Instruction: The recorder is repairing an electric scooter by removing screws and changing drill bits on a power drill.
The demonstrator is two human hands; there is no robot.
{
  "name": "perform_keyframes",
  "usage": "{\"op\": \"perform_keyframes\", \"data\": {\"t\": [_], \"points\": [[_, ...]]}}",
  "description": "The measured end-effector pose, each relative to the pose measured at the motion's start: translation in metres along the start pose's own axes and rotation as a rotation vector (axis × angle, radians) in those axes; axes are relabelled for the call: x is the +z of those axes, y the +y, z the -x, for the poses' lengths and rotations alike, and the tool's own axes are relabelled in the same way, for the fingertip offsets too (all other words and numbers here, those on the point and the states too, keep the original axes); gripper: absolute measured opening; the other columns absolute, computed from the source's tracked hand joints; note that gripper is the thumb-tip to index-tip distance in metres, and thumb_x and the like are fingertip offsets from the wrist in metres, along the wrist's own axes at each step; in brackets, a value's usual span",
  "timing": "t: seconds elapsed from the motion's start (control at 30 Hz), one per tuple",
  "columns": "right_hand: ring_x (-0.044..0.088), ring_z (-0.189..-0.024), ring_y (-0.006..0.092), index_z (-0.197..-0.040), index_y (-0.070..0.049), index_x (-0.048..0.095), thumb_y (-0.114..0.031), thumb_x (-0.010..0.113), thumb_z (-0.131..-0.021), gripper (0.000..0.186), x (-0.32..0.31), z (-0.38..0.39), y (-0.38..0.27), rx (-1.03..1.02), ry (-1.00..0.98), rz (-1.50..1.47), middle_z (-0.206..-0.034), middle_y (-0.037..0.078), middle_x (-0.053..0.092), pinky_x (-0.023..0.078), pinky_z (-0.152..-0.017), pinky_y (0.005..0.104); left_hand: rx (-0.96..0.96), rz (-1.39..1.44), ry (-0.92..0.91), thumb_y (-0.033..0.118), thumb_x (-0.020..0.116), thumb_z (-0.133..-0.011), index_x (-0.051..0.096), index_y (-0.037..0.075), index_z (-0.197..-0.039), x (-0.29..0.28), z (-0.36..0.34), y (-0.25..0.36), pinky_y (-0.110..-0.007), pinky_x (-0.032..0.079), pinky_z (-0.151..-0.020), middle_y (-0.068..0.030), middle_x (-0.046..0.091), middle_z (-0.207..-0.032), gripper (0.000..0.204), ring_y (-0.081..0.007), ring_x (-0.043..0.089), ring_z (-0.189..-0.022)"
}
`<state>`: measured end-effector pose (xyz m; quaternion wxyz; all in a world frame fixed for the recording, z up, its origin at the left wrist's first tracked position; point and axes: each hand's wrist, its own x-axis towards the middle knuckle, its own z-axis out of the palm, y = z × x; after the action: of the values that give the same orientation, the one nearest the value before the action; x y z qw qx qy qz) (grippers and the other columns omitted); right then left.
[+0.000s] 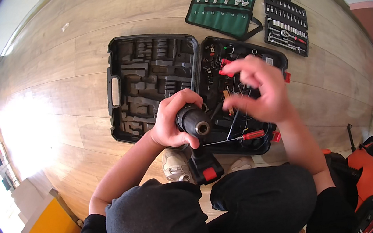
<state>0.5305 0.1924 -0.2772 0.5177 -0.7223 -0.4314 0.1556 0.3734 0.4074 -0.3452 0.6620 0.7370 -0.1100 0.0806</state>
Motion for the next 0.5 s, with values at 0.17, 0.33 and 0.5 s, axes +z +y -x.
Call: {"op": "perform_keyframes", "data": {"t": [0.17,0.33,0.5], "points": [[0.049,-0.064,0.0134,-0.128,-0.007,0.064,-0.040,0.097,-0.061,0.082,0.033,0.002,-0.013,-0.213,-0.082,-0.089,-0.091,0.001,0.064,0.040,-0.055,0.0266,-0.037,-0.005,0.027,0.082,0.079,-0.059,0.060,-0.001,-0.108,0.006,-0.001,0.006,-0.037,0.052,-0.072,-0.0116,0.063,-0.094,0.099,-0.0271,0.065,-0.080],[0.049,-0.063,0.0135,-0.127,-0.008,0.063,-0.032,0.096,-0.066,0.074,0.032,0.001,-0.015,-0.160,-0.113,-0.089,-0.091,0.001,0.065,0.039,-0.053,0.0272,-0.074,0.049,0.006,0.085,0.076,-0.060,0.060,-0.002,-0.108,0.009,0.002,0.007,-0.036,0.052,-0.070,-0.0116,0.063,-0.092,0.101,-0.0271,0.064,-0.078],[0.048,-0.059,0.0133,-0.125,-0.008,0.063,-0.032,0.093,-0.070,0.067,0.033,0.002,-0.015,-0.244,-0.074,-0.047,-0.071,0.000,0.049,0.038,-0.052,0.0283,-0.088,0.109,0.020,0.086,0.072,-0.066,0.060,-0.003,-0.108,0.013,-0.001,0.010,-0.036,0.051,-0.069,-0.0122,0.063,-0.090,0.098,-0.0274,0.065,-0.077]]}}
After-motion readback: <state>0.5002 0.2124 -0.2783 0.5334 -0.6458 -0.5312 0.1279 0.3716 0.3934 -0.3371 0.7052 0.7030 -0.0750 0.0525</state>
